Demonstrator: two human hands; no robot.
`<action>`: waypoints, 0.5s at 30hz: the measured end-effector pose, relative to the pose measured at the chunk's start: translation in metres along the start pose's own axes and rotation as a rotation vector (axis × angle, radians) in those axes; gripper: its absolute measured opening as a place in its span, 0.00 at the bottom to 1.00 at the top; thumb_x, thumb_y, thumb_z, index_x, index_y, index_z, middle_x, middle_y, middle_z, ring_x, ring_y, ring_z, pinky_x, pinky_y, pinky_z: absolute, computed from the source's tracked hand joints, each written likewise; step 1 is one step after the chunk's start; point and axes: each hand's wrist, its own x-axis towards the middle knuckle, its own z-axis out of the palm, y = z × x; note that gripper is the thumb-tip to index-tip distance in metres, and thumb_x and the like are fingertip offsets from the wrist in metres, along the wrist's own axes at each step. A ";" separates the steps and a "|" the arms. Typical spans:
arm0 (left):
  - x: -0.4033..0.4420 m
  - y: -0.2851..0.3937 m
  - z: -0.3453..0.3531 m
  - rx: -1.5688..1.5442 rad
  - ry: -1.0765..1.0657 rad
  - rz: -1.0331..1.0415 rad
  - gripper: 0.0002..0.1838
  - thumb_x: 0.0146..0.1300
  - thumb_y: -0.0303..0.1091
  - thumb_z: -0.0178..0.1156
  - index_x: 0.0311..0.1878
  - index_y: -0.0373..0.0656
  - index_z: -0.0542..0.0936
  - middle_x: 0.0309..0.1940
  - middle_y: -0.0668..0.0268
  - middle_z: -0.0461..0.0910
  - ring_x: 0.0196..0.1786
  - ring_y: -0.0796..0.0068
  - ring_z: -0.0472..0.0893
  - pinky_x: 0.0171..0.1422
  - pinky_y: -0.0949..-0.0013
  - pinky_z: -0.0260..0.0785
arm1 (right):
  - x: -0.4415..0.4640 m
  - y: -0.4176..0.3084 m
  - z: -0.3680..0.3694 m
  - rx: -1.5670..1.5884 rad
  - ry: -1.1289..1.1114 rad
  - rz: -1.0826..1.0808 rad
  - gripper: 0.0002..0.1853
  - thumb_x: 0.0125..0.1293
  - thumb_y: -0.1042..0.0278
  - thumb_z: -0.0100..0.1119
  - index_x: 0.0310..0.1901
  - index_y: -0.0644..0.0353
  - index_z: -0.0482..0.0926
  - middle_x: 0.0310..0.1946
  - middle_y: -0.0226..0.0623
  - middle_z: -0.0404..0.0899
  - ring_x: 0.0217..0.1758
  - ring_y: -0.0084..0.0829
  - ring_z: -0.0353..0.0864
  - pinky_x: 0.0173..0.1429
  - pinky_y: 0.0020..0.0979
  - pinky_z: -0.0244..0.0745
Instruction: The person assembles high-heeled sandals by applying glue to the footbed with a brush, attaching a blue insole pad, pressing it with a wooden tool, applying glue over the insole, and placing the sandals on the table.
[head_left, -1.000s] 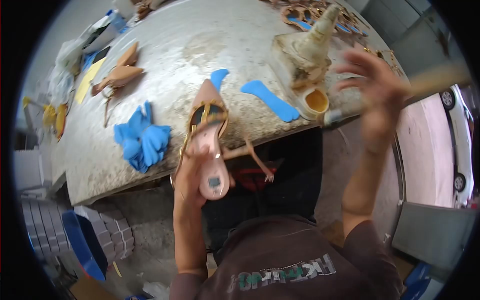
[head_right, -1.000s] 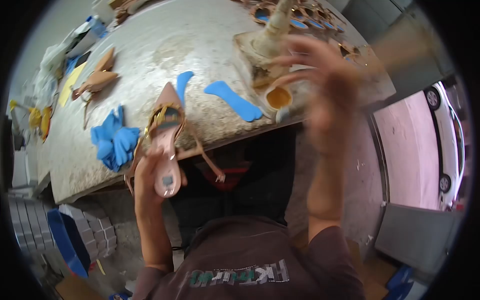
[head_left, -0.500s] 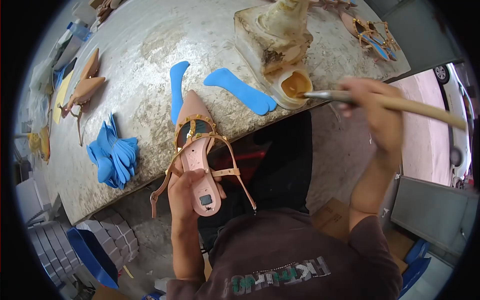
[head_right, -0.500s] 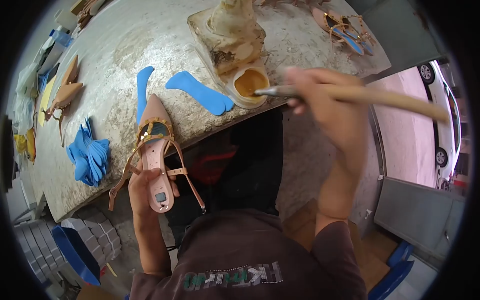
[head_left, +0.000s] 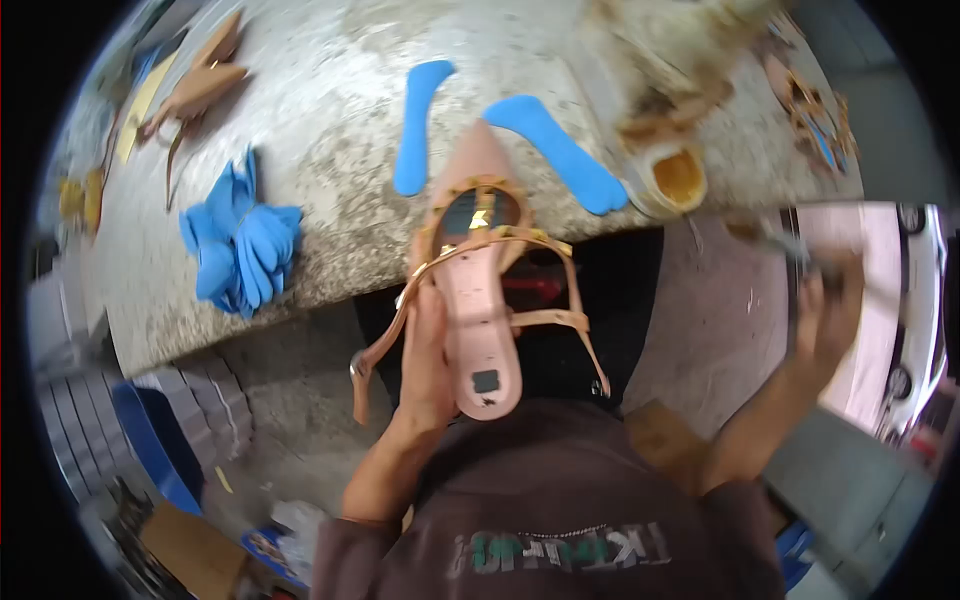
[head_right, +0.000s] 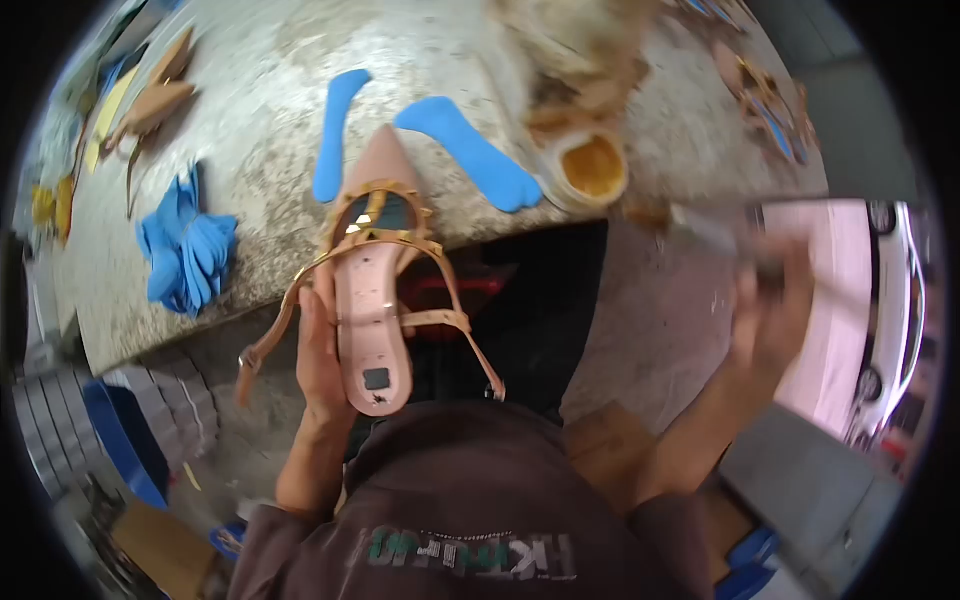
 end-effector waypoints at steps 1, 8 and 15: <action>0.006 0.004 0.011 -0.095 0.058 -0.024 0.31 0.76 0.59 0.35 0.62 0.39 0.69 0.41 0.60 0.79 0.36 0.74 0.81 0.41 0.71 0.76 | -0.025 -0.006 0.032 0.136 -0.289 -0.027 0.10 0.72 0.61 0.55 0.39 0.60 0.75 0.28 0.32 0.72 0.23 0.19 0.68 0.27 0.25 0.66; 0.009 0.009 0.029 -0.109 0.102 -0.085 0.33 0.76 0.59 0.29 0.59 0.41 0.72 0.43 0.65 0.79 0.43 0.78 0.79 0.49 0.72 0.73 | -0.105 0.054 0.186 -0.641 -0.417 -0.571 0.09 0.70 0.68 0.59 0.36 0.67 0.77 0.22 0.37 0.77 0.18 0.24 0.76 0.24 0.27 0.72; 0.011 0.008 0.021 -0.278 0.065 -0.106 0.33 0.77 0.57 0.28 0.59 0.37 0.71 0.47 0.59 0.79 0.47 0.73 0.80 0.55 0.68 0.72 | -0.081 0.128 0.208 -0.525 -0.187 -0.392 0.11 0.69 0.71 0.62 0.29 0.66 0.78 0.17 0.32 0.78 0.18 0.17 0.73 0.22 0.19 0.68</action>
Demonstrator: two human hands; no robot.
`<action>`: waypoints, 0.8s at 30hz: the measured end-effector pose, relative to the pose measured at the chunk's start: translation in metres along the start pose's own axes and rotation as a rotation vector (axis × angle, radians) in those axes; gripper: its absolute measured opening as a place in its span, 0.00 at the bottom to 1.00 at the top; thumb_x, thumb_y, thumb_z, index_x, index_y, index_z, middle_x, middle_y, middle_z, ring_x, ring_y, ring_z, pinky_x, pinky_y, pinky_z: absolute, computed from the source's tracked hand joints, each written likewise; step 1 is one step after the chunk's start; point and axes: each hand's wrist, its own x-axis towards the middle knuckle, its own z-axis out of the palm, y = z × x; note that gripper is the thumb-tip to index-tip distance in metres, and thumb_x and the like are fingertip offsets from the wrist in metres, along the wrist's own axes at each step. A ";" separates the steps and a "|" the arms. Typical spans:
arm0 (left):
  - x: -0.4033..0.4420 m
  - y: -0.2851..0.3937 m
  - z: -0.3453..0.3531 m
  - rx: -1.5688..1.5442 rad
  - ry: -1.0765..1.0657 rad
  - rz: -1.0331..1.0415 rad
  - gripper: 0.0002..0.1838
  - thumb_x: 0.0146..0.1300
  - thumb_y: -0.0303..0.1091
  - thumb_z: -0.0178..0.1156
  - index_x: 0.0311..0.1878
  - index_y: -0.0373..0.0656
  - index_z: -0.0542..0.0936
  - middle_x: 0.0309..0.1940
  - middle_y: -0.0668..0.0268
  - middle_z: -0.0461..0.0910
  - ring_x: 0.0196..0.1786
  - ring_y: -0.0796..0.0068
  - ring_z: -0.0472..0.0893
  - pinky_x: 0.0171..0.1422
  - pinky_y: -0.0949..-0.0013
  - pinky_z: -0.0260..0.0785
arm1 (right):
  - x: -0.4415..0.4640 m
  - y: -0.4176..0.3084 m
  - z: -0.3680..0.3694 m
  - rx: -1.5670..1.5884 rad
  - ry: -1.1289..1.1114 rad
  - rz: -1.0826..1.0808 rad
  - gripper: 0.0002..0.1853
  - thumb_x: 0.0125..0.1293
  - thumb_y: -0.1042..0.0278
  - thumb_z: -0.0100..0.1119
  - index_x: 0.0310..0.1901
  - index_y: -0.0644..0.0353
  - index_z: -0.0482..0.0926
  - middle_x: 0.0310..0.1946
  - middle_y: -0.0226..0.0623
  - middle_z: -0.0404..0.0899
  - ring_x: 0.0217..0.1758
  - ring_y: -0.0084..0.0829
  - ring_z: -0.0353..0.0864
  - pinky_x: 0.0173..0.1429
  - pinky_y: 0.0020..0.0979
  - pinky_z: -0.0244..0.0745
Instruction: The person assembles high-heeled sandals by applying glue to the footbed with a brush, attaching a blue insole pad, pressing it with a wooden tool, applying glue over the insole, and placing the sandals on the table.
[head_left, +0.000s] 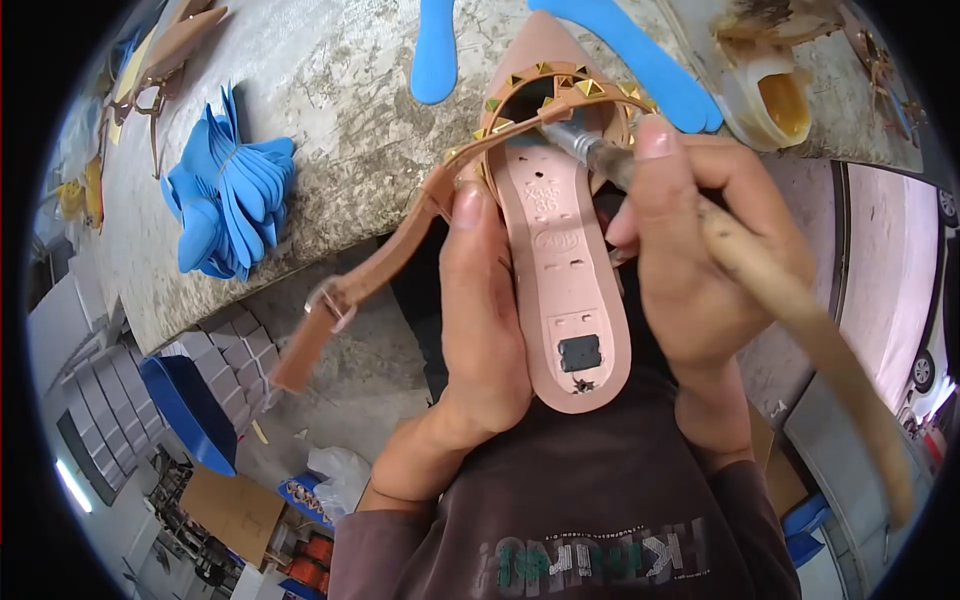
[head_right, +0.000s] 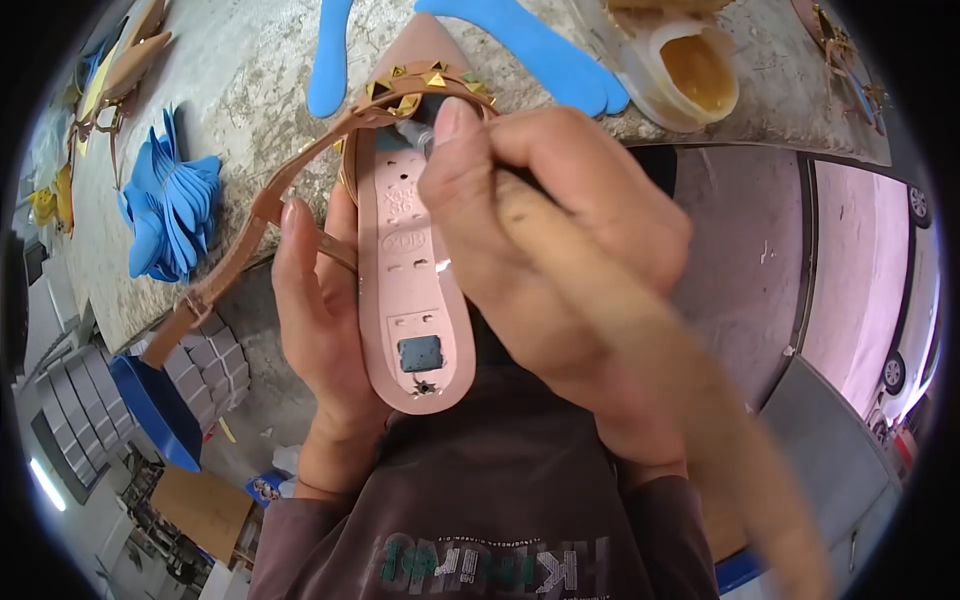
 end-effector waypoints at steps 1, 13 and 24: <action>0.001 0.002 -0.014 0.064 -0.084 -0.036 0.34 0.74 0.59 0.33 0.65 0.37 0.66 0.51 0.57 0.78 0.49 0.69 0.81 0.54 0.67 0.74 | 0.002 -0.005 -0.001 0.085 -0.025 0.082 0.11 0.69 0.71 0.62 0.28 0.65 0.78 0.17 0.32 0.77 0.17 0.17 0.73 0.22 0.19 0.67; 0.005 0.010 -0.011 0.296 0.045 0.002 0.32 0.76 0.57 0.31 0.61 0.40 0.71 0.45 0.66 0.79 0.43 0.78 0.78 0.47 0.73 0.72 | 0.008 -0.022 -0.005 0.162 -0.069 0.267 0.12 0.68 0.71 0.63 0.27 0.66 0.78 0.14 0.31 0.75 0.15 0.17 0.70 0.20 0.19 0.64; 0.017 0.022 -0.027 0.456 -0.167 0.229 0.34 0.76 0.50 0.38 0.73 0.30 0.58 0.68 0.51 0.67 0.67 0.63 0.72 0.73 0.66 0.62 | -0.009 -0.038 -0.048 0.223 -0.321 0.156 0.12 0.72 0.72 0.48 0.30 0.67 0.73 0.21 0.47 0.78 0.11 0.18 0.66 0.15 0.19 0.62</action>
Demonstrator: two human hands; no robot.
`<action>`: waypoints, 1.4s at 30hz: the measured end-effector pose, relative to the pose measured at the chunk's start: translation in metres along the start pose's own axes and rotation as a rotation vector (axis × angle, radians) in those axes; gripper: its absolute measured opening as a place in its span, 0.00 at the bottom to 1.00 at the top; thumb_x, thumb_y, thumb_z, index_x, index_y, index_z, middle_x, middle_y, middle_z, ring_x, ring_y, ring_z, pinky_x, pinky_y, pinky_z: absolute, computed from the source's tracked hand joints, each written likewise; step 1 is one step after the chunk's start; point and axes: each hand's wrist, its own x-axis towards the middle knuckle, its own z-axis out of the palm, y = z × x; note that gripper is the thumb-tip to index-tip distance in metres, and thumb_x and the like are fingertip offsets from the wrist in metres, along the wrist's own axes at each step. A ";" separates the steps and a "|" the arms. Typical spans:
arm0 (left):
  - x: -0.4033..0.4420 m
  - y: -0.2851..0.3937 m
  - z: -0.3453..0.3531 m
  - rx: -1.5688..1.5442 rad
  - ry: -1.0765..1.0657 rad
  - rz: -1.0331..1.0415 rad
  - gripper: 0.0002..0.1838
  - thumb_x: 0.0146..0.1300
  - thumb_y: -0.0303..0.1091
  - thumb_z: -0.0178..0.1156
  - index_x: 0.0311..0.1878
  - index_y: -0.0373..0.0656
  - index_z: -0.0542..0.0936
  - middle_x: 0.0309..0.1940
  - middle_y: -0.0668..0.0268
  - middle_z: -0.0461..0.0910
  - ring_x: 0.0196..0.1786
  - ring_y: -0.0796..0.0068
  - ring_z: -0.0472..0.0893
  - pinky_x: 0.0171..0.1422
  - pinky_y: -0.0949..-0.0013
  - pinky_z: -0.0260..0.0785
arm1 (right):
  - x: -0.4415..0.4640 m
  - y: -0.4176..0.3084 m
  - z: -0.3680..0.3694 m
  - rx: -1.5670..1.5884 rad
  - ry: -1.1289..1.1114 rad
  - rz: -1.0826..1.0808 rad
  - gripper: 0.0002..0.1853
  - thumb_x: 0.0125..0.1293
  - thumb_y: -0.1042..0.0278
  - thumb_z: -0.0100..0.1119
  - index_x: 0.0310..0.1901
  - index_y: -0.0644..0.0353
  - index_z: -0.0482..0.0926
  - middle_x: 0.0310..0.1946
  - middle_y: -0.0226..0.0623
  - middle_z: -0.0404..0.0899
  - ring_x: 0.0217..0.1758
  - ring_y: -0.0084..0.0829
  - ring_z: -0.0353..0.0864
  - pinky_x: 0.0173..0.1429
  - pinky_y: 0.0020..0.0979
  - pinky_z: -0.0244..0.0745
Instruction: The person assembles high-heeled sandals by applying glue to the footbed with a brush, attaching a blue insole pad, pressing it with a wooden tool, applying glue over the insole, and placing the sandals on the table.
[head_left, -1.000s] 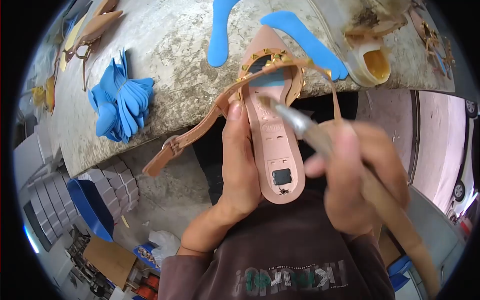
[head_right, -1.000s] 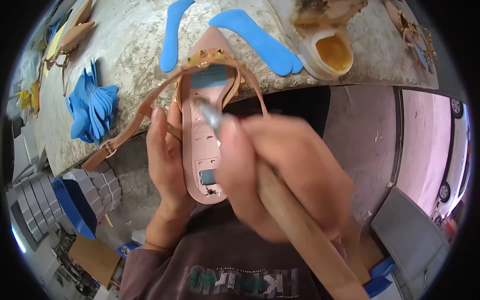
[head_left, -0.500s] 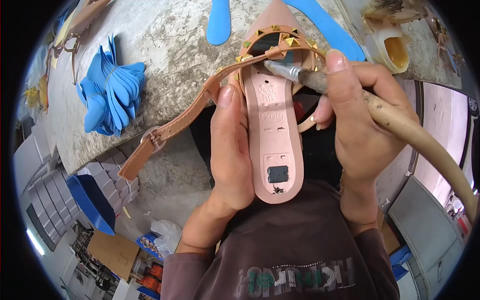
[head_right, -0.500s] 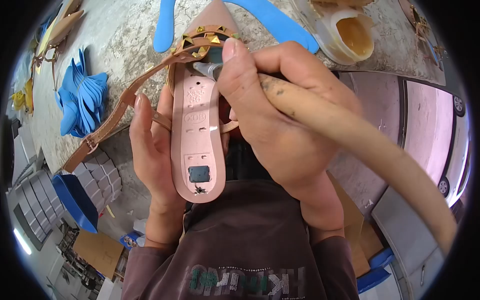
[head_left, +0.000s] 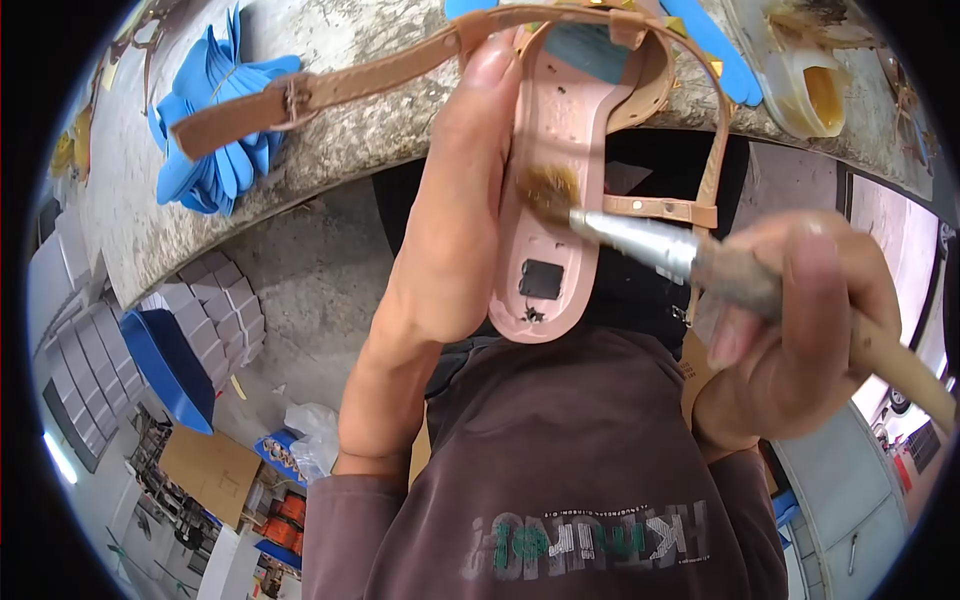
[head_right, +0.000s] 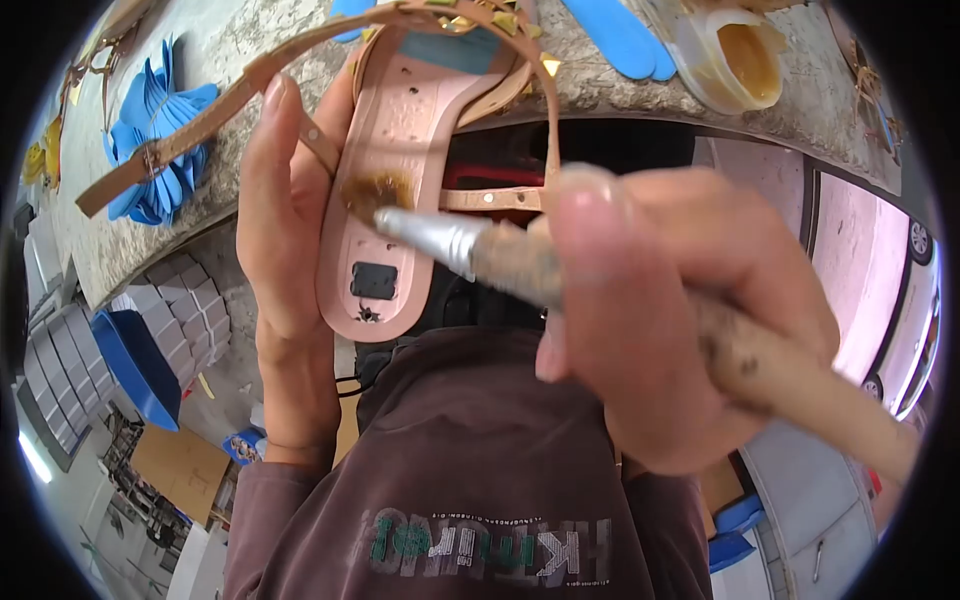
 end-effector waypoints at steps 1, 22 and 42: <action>-0.004 -0.007 -0.008 0.053 0.060 0.049 0.32 0.77 0.47 0.38 0.72 0.30 0.58 0.68 0.50 0.67 0.69 0.60 0.70 0.74 0.65 0.61 | -0.003 -0.001 -0.003 0.007 -0.078 -0.057 0.12 0.73 0.71 0.47 0.32 0.67 0.72 0.21 0.47 0.77 0.11 0.18 0.65 0.15 0.20 0.63; -0.002 0.003 0.004 -0.089 -0.032 -0.113 0.34 0.76 0.51 0.38 0.71 0.29 0.60 0.66 0.56 0.69 0.67 0.71 0.70 0.73 0.69 0.56 | 0.083 -0.023 -0.023 -0.249 -0.743 -0.496 0.13 0.48 0.66 0.78 0.25 0.60 0.81 0.23 0.43 0.83 0.24 0.29 0.83 0.25 0.23 0.74; -0.021 -0.027 0.007 -0.161 0.200 0.020 0.31 0.77 0.44 0.28 0.78 0.41 0.40 0.62 0.56 0.70 0.55 0.71 0.76 0.58 0.67 0.71 | -0.011 -0.004 -0.005 -0.497 -0.236 -0.604 0.14 0.51 0.76 0.73 0.38 0.73 0.82 0.40 0.59 0.82 0.35 0.46 0.86 0.38 0.33 0.84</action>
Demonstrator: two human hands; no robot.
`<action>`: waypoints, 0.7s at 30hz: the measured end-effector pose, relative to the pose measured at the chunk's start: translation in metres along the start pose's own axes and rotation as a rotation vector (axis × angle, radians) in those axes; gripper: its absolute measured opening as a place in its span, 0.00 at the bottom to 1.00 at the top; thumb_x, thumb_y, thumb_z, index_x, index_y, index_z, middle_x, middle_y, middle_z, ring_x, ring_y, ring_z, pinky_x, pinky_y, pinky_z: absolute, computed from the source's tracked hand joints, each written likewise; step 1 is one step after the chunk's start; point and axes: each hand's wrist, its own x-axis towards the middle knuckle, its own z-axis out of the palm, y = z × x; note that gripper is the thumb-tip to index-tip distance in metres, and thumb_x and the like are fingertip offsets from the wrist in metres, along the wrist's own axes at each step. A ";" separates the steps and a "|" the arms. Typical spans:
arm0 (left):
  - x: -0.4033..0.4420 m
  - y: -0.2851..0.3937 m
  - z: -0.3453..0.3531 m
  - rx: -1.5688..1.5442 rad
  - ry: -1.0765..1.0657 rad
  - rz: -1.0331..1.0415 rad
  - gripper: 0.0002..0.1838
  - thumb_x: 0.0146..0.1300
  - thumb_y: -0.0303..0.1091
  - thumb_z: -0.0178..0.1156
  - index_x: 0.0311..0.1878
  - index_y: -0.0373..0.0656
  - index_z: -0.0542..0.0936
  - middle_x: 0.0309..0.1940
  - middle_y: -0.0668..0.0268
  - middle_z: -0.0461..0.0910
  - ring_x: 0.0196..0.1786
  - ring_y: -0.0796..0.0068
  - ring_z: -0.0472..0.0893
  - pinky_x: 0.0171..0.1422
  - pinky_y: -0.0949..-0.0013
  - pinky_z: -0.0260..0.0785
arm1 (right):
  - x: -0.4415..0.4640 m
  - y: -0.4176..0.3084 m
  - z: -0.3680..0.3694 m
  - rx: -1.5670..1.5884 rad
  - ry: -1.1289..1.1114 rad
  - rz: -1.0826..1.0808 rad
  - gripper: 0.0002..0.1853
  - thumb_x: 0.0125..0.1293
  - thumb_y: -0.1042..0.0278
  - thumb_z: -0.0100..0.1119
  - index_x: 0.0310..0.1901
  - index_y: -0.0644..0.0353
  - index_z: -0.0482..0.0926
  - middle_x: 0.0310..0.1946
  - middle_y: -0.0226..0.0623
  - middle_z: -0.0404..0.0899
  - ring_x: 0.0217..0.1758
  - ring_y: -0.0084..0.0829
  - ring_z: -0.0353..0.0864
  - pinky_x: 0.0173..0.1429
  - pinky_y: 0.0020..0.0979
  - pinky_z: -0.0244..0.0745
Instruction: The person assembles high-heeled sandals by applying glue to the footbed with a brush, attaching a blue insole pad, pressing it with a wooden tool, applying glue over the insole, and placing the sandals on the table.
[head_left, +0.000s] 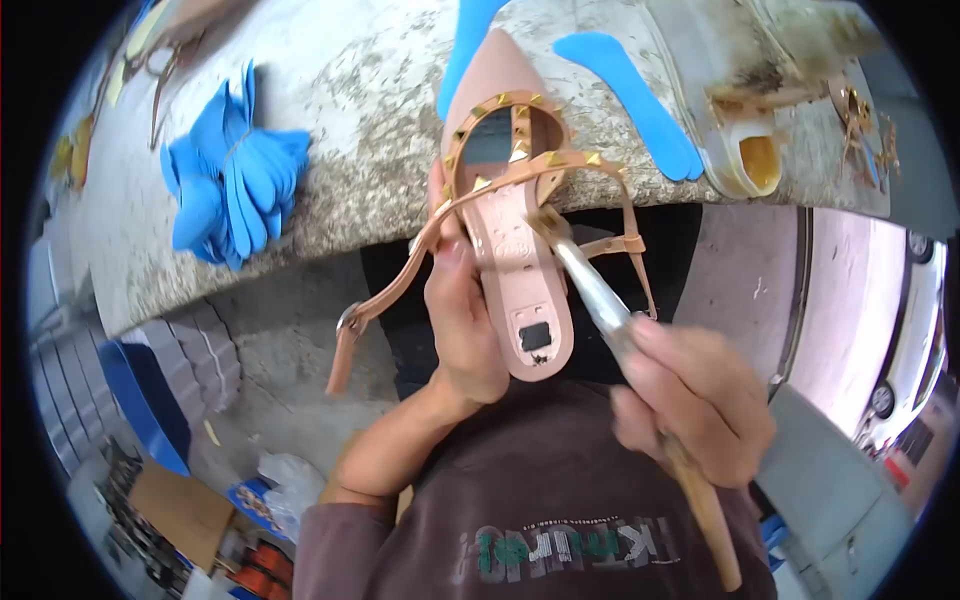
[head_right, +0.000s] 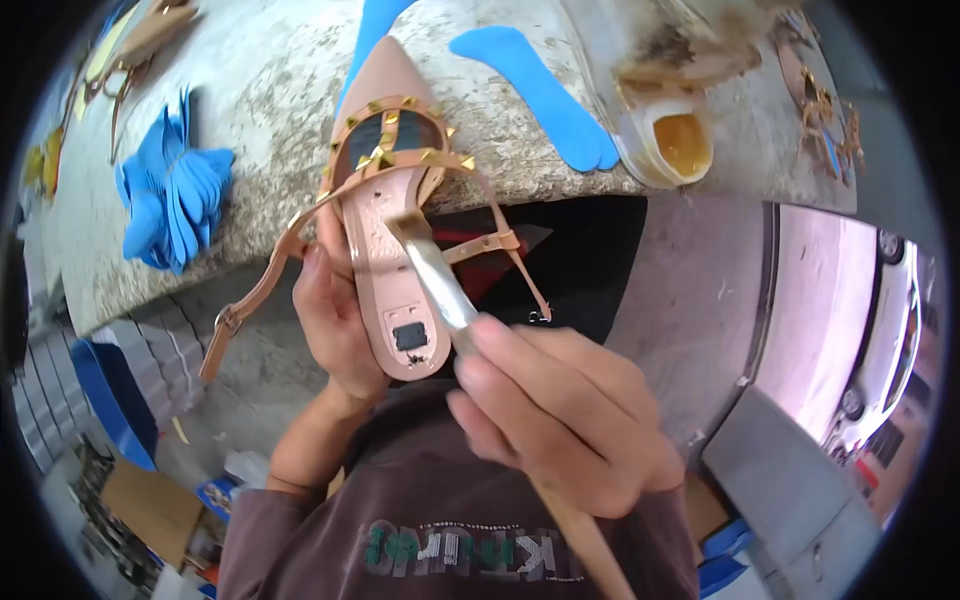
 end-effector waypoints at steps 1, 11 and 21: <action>0.001 0.000 0.001 0.040 0.010 0.021 0.31 0.77 0.43 0.27 0.78 0.42 0.38 0.62 0.56 0.70 0.56 0.70 0.76 0.59 0.67 0.71 | 0.007 0.006 0.013 -0.025 0.036 0.006 0.12 0.52 0.79 0.71 0.38 0.73 0.82 0.40 0.57 0.82 0.36 0.47 0.86 0.40 0.34 0.84; 0.001 -0.019 -0.007 0.051 -0.043 0.019 0.53 0.68 0.64 0.45 0.77 0.47 0.24 0.74 0.54 0.52 0.73 0.59 0.62 0.73 0.58 0.58 | 0.028 0.048 0.054 -0.171 0.044 -0.072 0.10 0.50 0.83 0.67 0.36 0.73 0.79 0.34 0.49 0.81 0.33 0.44 0.84 0.35 0.34 0.83; 0.001 -0.008 -0.016 -0.036 -0.043 -0.206 0.58 0.62 0.65 0.51 0.77 0.52 0.22 0.74 0.54 0.53 0.69 0.56 0.66 0.69 0.54 0.64 | 0.016 0.014 0.043 -0.047 0.144 0.174 0.06 0.53 0.76 0.65 0.32 0.68 0.81 0.31 0.48 0.84 0.25 0.36 0.83 0.28 0.30 0.79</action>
